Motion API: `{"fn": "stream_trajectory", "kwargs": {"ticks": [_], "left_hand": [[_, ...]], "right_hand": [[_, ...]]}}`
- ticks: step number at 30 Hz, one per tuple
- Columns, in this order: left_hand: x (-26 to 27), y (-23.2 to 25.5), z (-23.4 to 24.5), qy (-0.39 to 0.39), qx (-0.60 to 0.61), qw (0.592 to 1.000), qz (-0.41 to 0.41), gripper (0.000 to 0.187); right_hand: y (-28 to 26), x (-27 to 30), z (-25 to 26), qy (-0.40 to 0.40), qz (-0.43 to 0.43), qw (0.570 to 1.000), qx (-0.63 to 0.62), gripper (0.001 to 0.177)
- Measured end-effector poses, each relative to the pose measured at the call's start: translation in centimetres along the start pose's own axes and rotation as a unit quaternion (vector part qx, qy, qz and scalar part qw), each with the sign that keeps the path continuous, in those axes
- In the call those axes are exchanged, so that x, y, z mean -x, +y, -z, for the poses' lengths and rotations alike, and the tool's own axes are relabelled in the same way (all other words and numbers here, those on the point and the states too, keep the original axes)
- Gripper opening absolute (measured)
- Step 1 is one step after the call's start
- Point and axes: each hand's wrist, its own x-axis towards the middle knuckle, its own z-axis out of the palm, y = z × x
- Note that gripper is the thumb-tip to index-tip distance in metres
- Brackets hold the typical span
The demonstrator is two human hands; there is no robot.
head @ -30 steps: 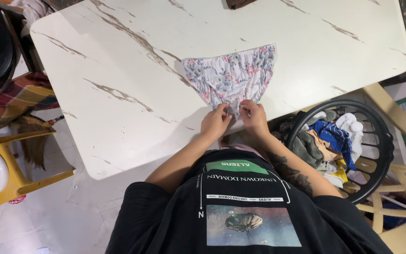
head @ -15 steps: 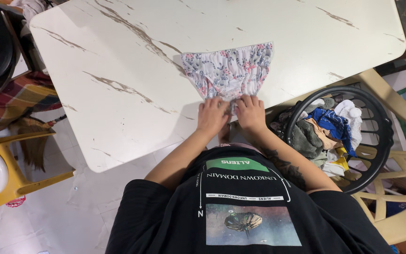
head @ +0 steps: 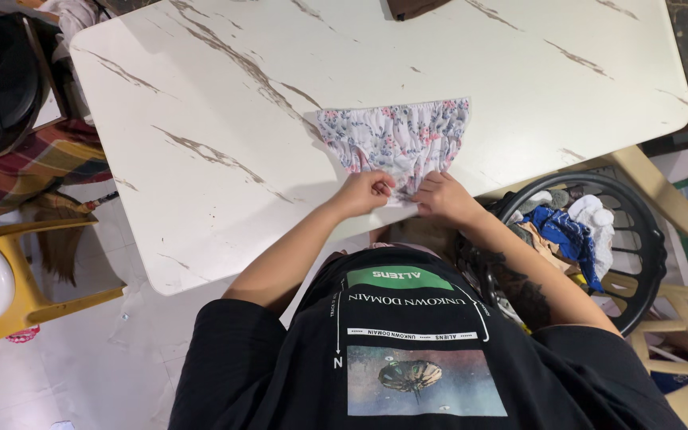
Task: The person takes various pieces of underwear from a laundry basket and folds them one by one on a white table. The items include red, brown, floral, peach, light green, and striped underwear. Each piece is smoothed out and folded into a compact rectangle before being placed on the table.
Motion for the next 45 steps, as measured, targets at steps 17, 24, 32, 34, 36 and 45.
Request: {"fn": "stream_trajectory", "kwargs": {"ticks": [17, 24, 32, 34, 36, 45], "left_hand": [[-4.6, 2.4, 6.5, 0.227, -0.157, 0.952, 0.134, 0.032], [-4.7, 2.6, 6.2, 0.272, -0.371, 0.858, 0.227, 0.033], [-2.3, 2.7, 8.0, 0.203, -0.516, 0.832, 0.037, 0.058], [-2.2, 1.9, 8.3, 0.175, -0.517, 0.832, 0.096, 0.059], [-2.4, 0.9, 8.2, 0.151, -0.516, 0.831, 0.142, 0.057], [-8.4, 1.4, 4.0, 0.040, -0.511, 0.858, 0.008, 0.072]], "right_hand": [[7.6, -10.0, -1.0, 0.180, -0.403, 0.860, -0.256, 0.025], [8.2, -9.0, -3.2, 0.194, -0.346, 0.917, -0.037, 0.033], [11.3, -2.6, -3.8, 0.085, -0.377, 0.918, 0.093, 0.053], [11.6, -1.9, -3.5, 0.073, -0.391, 0.911, 0.106, 0.053], [11.1, -2.0, -3.7, 0.092, -0.398, 0.902, 0.137, 0.052], [6.2, -6.3, -4.5, 0.015, -0.296, 0.950, 0.100, 0.058]]}}
